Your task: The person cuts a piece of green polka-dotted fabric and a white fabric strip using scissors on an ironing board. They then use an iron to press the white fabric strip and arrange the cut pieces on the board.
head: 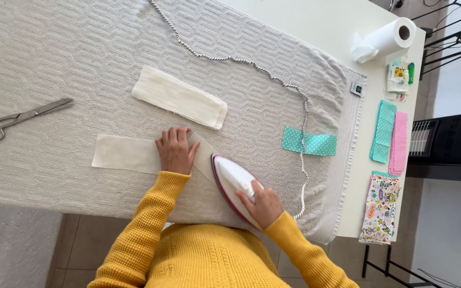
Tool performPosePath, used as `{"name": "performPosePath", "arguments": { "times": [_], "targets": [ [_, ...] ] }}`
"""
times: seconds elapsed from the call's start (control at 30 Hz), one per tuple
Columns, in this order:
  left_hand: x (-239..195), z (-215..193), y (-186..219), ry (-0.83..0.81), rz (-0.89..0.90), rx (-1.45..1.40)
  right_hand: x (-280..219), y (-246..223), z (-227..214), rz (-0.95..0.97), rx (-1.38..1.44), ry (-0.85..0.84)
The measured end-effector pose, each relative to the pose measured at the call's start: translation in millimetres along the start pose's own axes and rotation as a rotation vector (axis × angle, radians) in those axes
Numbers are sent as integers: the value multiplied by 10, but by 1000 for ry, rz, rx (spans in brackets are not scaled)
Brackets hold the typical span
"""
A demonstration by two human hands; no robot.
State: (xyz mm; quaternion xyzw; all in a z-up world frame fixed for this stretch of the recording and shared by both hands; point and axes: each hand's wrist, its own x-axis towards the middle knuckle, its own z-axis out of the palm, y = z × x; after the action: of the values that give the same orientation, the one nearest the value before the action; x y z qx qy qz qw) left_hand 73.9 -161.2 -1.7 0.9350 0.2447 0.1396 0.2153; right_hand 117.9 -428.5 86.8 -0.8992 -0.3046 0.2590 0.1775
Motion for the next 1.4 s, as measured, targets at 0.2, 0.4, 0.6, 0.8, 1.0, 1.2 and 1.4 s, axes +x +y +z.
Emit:
{"name": "performPosePath", "arguments": {
  "times": [0.2, 0.4, 0.6, 0.8, 1.0, 1.2, 1.4],
  "targets": [
    [51, 234, -73, -69, 6, 115, -36, 477, -202, 169, -138, 127],
    [39, 345, -113, -98, 45, 114, 181, 401, -729, 420, -280, 90],
    [-179, 82, -38, 20, 187, -234, 552, -508, -556, -405, 172, 359],
    [-268, -763, -249, 30, -111, -819, 1265, -486, -56, -274, 328, -396],
    [-283, -987, -1217, 137, -503, -733, 1673, -827, 341, -173, 262, -484],
    [-233, -905, -1519, 142, -493, -601, 1807, -889, 629, -112, 175, -361],
    [-31, -707, -1605, 110, -377, -305, 1684, -973, 573, 21, 101, -370]
  ]
}}
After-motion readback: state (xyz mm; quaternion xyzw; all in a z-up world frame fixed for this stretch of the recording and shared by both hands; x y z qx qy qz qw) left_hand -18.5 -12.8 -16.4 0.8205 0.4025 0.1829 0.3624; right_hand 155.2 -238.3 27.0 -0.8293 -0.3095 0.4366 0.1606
